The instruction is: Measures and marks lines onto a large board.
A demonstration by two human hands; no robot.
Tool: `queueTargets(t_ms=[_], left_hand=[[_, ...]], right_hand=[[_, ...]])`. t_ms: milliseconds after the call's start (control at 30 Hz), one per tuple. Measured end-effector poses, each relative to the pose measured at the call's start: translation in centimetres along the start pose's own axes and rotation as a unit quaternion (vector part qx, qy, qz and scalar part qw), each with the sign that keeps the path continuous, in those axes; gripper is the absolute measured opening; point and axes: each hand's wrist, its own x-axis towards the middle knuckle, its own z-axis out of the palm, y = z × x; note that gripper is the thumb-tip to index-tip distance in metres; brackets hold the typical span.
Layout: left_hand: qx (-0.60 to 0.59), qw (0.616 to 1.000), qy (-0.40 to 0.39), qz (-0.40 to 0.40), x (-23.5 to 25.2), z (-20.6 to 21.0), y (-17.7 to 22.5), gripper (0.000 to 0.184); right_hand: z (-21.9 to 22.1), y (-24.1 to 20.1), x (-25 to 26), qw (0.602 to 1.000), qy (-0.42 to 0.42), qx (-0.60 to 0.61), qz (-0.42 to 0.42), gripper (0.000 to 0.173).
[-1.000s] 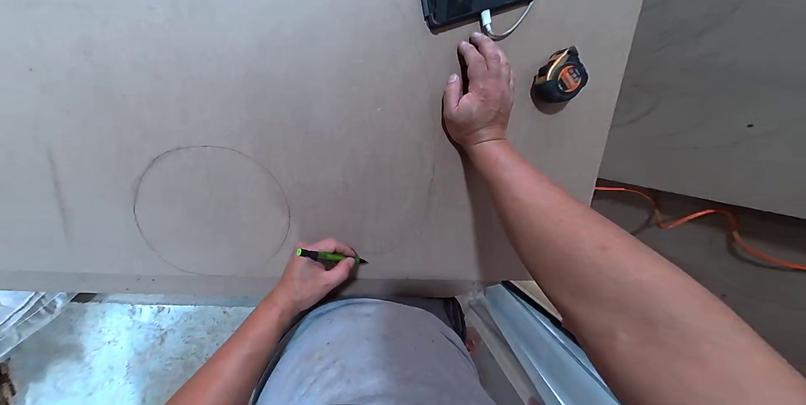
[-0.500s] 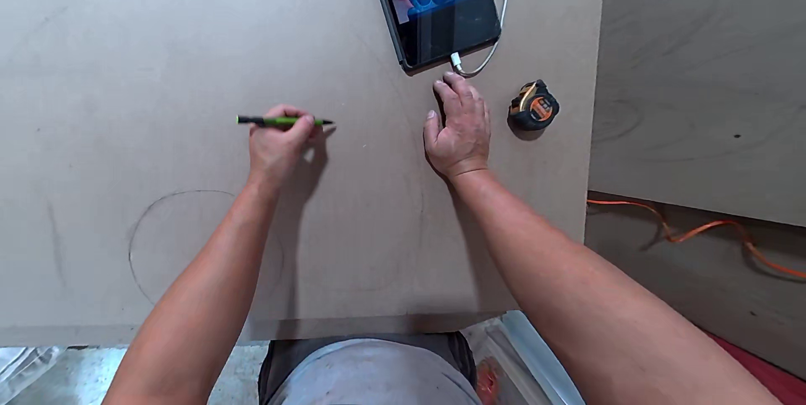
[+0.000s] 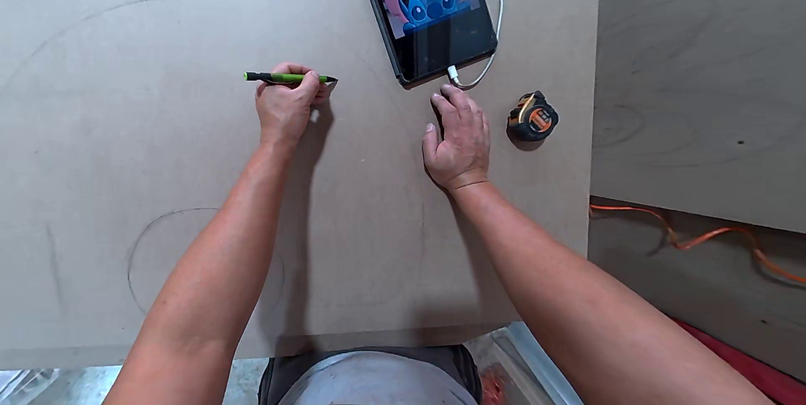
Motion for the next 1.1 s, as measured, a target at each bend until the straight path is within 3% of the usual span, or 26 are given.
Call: queueTargets(t_ms=[400, 633, 767, 933, 1100], left_hand=[[0.010, 1.000, -0.006, -0.012, 0.1, -0.2, 0.1, 0.008], [-0.094, 0.995, -0.032, 0.006, -1.9, -2.5, -0.6, 0.012], [-0.068, 0.997, -0.024, -0.026, -9.6, -5.0, -1.8, 0.016], [-0.150, 0.983, 0.056, -0.084, -21.4, -6.7, -5.4, 0.019], [-0.215, 0.960, 0.147, -0.100, -32.6, -3.4, -7.3, 0.022]], right_hand=[[0.1, 0.1, 0.0, 1.000, -0.006, -0.001, 0.002, 0.052], [0.1, 0.2, -0.1, 1.000, -0.001, -0.001, -0.001, 0.052], [0.2, 0.3, 0.1, 1.000, -0.001, 0.001, -0.003, 0.052], [0.1, 0.5, 0.0, 1.000, 0.000, 0.009, -0.011, 0.051], [-0.7, 1.1, -0.3, 0.998, -0.027, 0.057, -0.029, 0.052]])
